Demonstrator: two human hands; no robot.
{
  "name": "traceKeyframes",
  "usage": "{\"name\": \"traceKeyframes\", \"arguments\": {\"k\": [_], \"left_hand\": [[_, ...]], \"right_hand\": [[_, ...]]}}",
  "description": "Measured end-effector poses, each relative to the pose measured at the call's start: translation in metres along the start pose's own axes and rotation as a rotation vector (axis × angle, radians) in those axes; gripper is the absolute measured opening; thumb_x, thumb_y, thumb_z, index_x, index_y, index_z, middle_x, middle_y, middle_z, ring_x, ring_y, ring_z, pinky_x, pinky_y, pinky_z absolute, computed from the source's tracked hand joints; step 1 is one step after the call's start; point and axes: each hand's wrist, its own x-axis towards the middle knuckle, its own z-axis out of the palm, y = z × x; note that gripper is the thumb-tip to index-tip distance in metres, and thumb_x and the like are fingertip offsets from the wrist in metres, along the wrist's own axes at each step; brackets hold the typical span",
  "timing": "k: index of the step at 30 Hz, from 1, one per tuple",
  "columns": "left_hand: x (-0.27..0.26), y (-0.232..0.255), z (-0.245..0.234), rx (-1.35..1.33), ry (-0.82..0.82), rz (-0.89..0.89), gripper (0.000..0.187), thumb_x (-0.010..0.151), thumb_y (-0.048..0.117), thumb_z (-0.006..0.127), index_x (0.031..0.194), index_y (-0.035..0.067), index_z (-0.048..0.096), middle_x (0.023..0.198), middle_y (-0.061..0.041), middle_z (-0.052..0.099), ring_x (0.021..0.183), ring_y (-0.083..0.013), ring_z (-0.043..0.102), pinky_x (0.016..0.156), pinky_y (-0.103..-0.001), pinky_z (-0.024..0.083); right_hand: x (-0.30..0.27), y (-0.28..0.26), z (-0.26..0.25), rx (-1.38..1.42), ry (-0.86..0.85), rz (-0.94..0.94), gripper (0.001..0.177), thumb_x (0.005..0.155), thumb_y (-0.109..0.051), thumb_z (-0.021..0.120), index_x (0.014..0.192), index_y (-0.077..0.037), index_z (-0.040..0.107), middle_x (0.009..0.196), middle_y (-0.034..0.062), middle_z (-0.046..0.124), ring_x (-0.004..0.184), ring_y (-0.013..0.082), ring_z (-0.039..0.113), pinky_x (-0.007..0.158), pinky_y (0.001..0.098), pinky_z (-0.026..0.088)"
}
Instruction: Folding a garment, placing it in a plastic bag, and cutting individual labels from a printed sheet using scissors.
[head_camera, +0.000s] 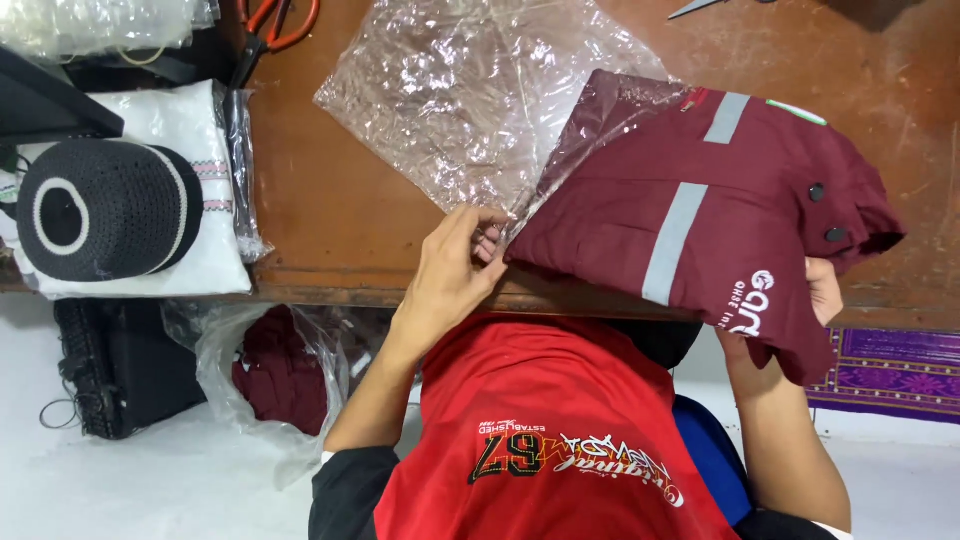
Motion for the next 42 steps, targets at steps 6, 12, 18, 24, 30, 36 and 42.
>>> {"name": "traceKeyframes", "arguments": {"k": [6, 12, 18, 24, 30, 36, 42], "left_hand": [[-0.005, 0.014, -0.001, -0.172, 0.047, -0.057, 0.036, 0.075, -0.008, 0.073, 0.109, 0.0, 0.068, 0.086, -0.013, 0.065, 0.076, -0.0225, 0.072, 0.067, -0.029, 0.065], [-0.005, 0.013, 0.005, -0.209, 0.268, -0.026, 0.026, 0.075, -0.009, 0.076, 0.098, -0.001, 0.069, 0.083, -0.011, 0.063, 0.073, -0.0199, 0.071, 0.061, -0.025, 0.066], [-0.004, 0.015, 0.013, -0.153, 0.328, 0.073, 0.017, 0.074, -0.008, 0.075, 0.087, 0.002, 0.069, 0.077, -0.01, 0.063, 0.068, -0.0212, 0.07, 0.057, -0.025, 0.064], [-0.006, 0.013, 0.025, -0.052, 0.347, 0.174, 0.018, 0.073, -0.006, 0.074, 0.084, 0.006, 0.067, 0.076, -0.007, 0.062, 0.067, -0.0219, 0.068, 0.056, -0.026, 0.062], [-0.008, 0.014, 0.028, 0.009, 0.345, 0.24, 0.018, 0.074, -0.006, 0.072, 0.085, 0.008, 0.066, 0.075, -0.006, 0.06, 0.065, -0.0217, 0.066, 0.054, -0.027, 0.059], [-0.014, 0.012, 0.024, 0.075, 0.225, 0.227, 0.012, 0.085, -0.004, 0.068, 0.092, 0.002, 0.059, 0.086, -0.008, 0.058, 0.075, -0.0193, 0.056, 0.064, -0.031, 0.048], [-0.021, 0.002, 0.028, 0.081, 0.266, 0.102, 0.019, 0.087, 0.008, 0.078, 0.09, 0.006, 0.059, 0.086, -0.006, 0.056, 0.068, -0.0152, 0.053, 0.06, -0.027, 0.051]], "right_hand": [[-0.009, 0.016, -0.01, -0.208, -0.008, -0.204, 0.012, 0.101, -0.005, 0.063, 0.093, -0.01, 0.056, 0.086, 0.0012, 0.057, 0.083, 0.0081, 0.058, 0.088, 0.0204, 0.052], [-0.023, -0.023, 0.038, 0.19, 0.074, 0.257, 0.013, 0.093, -0.002, 0.069, 0.083, -0.003, 0.061, 0.072, 0.006, 0.059, 0.067, 0.0194, 0.06, 0.076, 0.0312, 0.058], [-0.033, -0.017, 0.033, 0.32, 0.167, 0.351, 0.015, 0.089, 0.0, 0.07, 0.084, -0.008, 0.058, 0.073, 0.0008, 0.056, 0.072, 0.0135, 0.063, 0.077, 0.0254, 0.058], [-0.046, -0.026, 0.039, 0.294, 0.313, 0.453, 0.013, 0.084, -0.004, 0.073, 0.092, -0.01, 0.064, 0.08, 0.0004, 0.06, 0.074, 0.0155, 0.064, 0.083, 0.0321, 0.06], [-0.064, -0.06, 0.098, -0.257, 0.257, 0.331, 0.039, 0.077, -0.002, 0.071, 0.115, -0.012, 0.07, 0.088, 0.004, 0.067, 0.072, 0.0161, 0.067, 0.067, 0.0311, 0.059], [-0.064, -0.068, 0.106, -0.561, 0.238, 0.217, 0.056, 0.074, -0.003, 0.067, 0.128, -0.013, 0.061, 0.125, 0.001, 0.068, 0.109, 0.0172, 0.066, 0.097, 0.0327, 0.057], [-0.065, -0.076, 0.124, -0.68, 0.178, 0.231, 0.073, 0.073, -0.007, 0.072, 0.143, -0.014, 0.053, 0.138, 0.0045, 0.064, 0.121, 0.0185, 0.064, 0.103, 0.0357, 0.056]]}}
